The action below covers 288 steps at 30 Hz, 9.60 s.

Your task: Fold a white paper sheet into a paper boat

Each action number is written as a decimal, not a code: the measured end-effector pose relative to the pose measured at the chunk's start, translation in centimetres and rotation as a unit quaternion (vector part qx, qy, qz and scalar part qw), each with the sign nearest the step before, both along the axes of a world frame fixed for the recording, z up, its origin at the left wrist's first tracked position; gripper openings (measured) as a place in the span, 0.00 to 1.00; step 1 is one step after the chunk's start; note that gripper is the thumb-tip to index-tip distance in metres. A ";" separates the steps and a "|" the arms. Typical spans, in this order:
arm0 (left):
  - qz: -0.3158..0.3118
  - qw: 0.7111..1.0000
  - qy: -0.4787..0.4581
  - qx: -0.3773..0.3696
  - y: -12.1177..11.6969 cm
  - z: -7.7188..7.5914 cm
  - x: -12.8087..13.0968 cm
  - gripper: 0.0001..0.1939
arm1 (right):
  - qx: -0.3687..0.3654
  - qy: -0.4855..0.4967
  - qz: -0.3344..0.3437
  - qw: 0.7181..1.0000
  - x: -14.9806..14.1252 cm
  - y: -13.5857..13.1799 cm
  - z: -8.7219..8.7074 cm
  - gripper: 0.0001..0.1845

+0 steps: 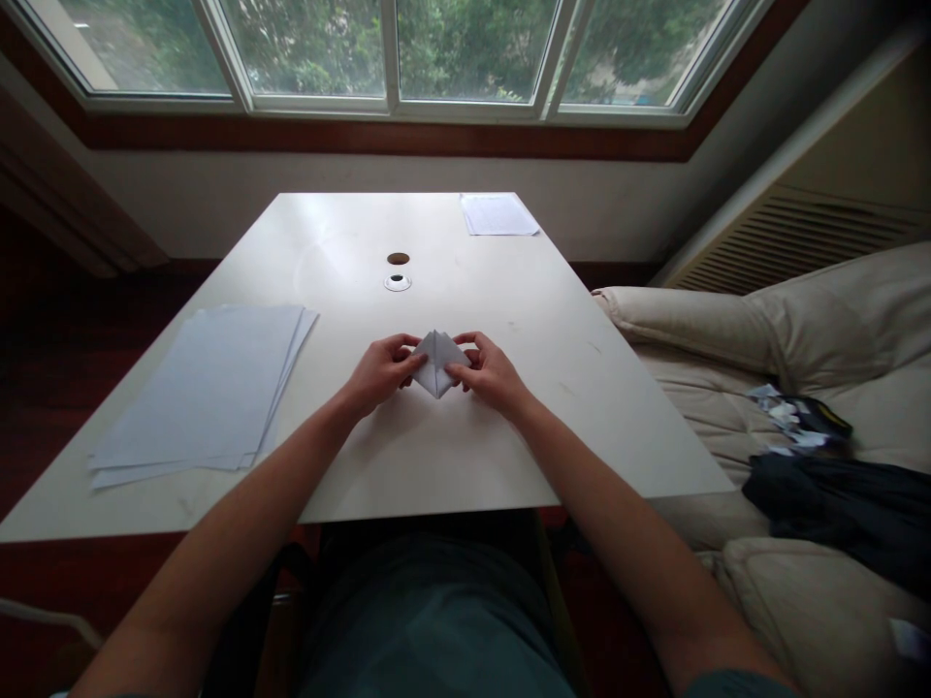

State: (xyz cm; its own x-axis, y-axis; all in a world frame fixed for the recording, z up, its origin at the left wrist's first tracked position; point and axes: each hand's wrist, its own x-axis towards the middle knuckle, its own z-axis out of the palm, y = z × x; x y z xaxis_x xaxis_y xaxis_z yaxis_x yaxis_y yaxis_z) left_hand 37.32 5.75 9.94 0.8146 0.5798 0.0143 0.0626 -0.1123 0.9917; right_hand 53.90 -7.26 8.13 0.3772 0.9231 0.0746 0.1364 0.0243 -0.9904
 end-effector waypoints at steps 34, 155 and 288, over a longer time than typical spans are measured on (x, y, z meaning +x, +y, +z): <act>0.024 0.942 0.109 0.315 0.4 -0.7 -0.2 0.08 | -0.036 -0.414 -0.093 0.905 -0.1 -0.4 -0.5 0.14; -0.069 0.928 0.100 0.351 1.7 -0.1 -0.9 0.12 | -0.104 -0.416 -0.040 0.903 1.0 -1.2 0.6 0.20; -0.174 0.809 0.098 0.553 0.7 -0.2 -0.8 0.17 | 0.021 -0.462 0.135 0.877 1.3 -2.0 1.0 0.18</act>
